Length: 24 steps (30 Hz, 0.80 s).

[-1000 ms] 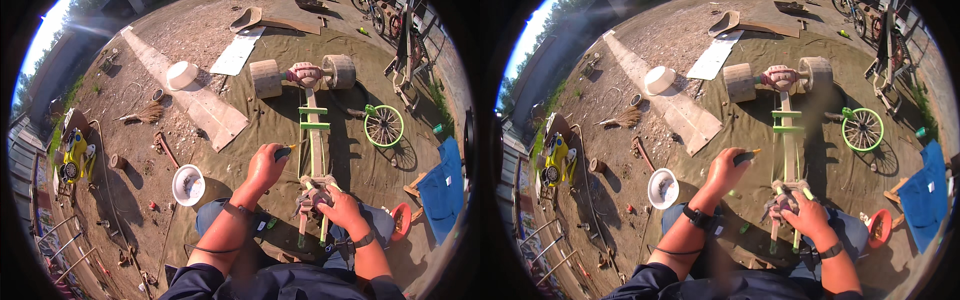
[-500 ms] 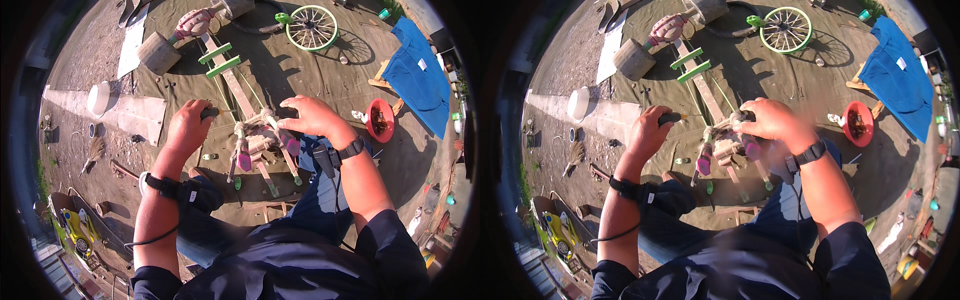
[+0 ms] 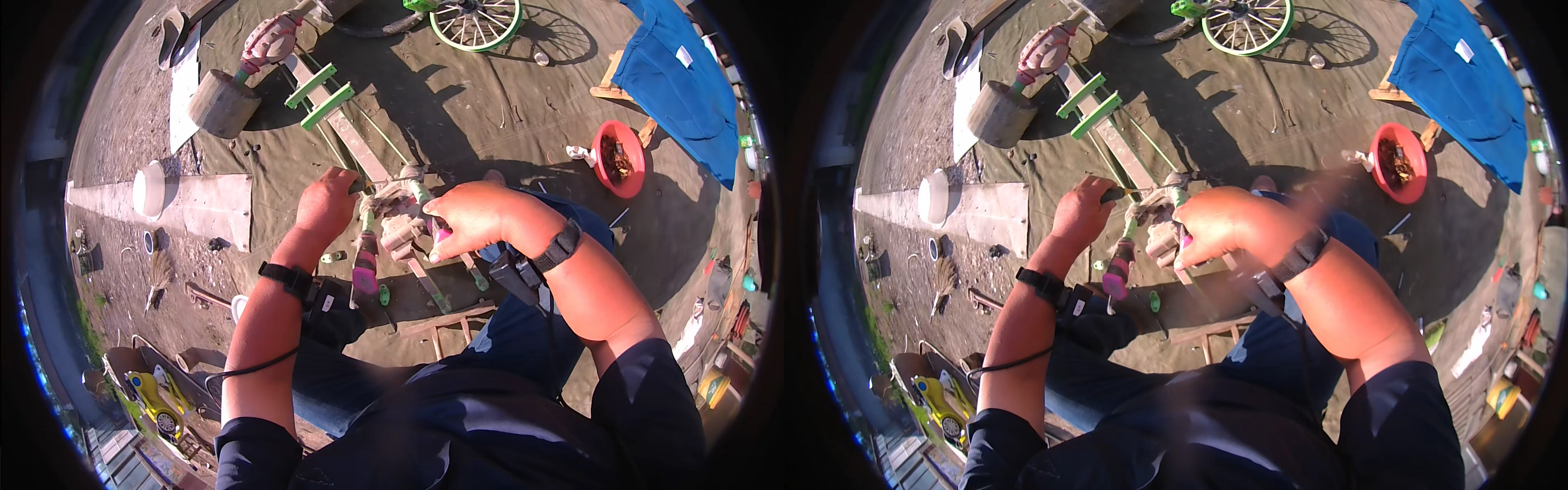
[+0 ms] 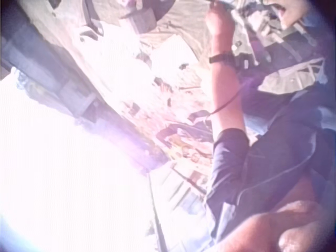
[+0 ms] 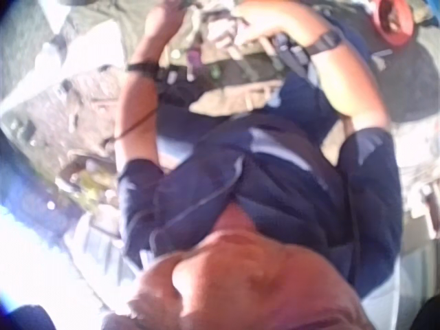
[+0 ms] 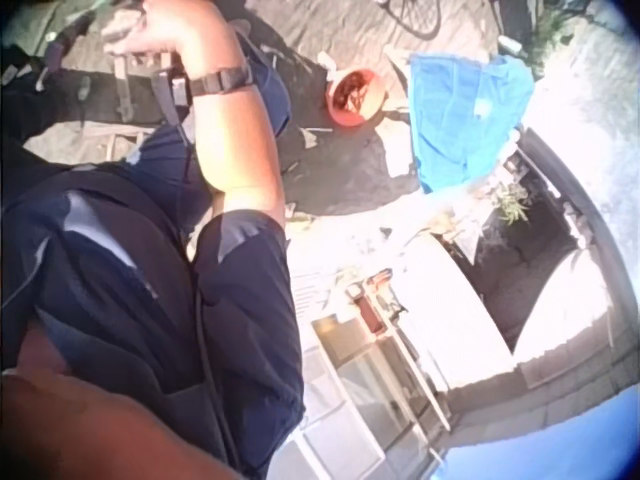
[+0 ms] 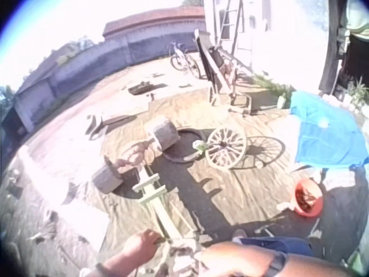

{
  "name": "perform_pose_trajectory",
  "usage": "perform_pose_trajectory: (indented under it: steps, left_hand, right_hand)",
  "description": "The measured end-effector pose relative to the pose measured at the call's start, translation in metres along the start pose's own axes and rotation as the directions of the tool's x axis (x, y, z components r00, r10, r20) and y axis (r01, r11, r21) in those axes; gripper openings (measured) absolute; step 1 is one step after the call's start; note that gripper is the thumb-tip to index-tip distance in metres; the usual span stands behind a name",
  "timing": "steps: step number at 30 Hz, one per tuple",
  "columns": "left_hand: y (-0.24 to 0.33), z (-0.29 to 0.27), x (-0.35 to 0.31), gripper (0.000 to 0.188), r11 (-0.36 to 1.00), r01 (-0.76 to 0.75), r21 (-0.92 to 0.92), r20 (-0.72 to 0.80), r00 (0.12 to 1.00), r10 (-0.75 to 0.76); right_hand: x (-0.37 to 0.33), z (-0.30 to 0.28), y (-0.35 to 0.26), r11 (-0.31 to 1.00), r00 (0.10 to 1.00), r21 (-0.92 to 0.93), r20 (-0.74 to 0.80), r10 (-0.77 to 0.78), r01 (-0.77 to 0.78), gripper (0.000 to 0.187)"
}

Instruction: The person walks into a cluttered yard and sits on a wooden stool to assemble a toy vehicle. They attach pink and green plastic parts to a wooden frame, using a screwdriver to tighten screws and secure the components together.

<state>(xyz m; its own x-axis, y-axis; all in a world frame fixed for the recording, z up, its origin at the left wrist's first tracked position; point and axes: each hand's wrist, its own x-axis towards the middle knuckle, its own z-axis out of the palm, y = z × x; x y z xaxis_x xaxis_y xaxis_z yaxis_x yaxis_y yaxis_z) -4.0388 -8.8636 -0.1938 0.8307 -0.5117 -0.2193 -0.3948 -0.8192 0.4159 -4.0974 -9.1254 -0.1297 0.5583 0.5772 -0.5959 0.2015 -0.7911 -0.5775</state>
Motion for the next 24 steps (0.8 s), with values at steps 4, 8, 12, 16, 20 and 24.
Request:
perform_pose_trajectory:
  steps: [4,8,12,16,20,24]
  left_hand:
    - [-0.002,0.005,0.005,0.029,0.999,-0.020,0.031,0.004,1.000,0.020]
    - [0.000,0.004,0.003,0.029,1.000,-0.017,0.020,0.000,1.000,0.017]
    - [-0.002,0.003,0.000,0.030,0.999,0.036,0.018,0.012,0.999,-0.036]
    - [-0.014,0.007,-0.007,0.030,0.995,0.101,0.022,-0.018,0.995,-0.101]
    - [-0.022,0.011,-0.013,0.030,0.989,0.144,-0.033,-0.042,0.989,-0.145]
    - [-0.022,0.010,-0.019,0.031,0.973,0.218,-0.081,-0.039,0.974,-0.222]
  right_hand:
    - [-0.002,0.001,0.005,0.999,0.999,0.029,-0.028,-0.034,0.035,0.062]
    - [-0.002,0.000,0.007,0.993,0.998,0.106,-0.014,-0.054,0.055,0.051]
    - [-0.002,0.002,0.009,0.988,0.993,0.106,-0.048,-0.111,0.116,0.047]
    - [-0.002,0.001,0.009,0.986,0.992,0.120,-0.058,-0.112,0.118,0.044]
    - [-0.002,0.004,0.011,0.985,0.992,0.133,-0.064,-0.106,0.114,0.041]
    - [-0.004,0.001,0.010,0.965,0.988,0.212,-0.061,-0.143,0.153,0.039]
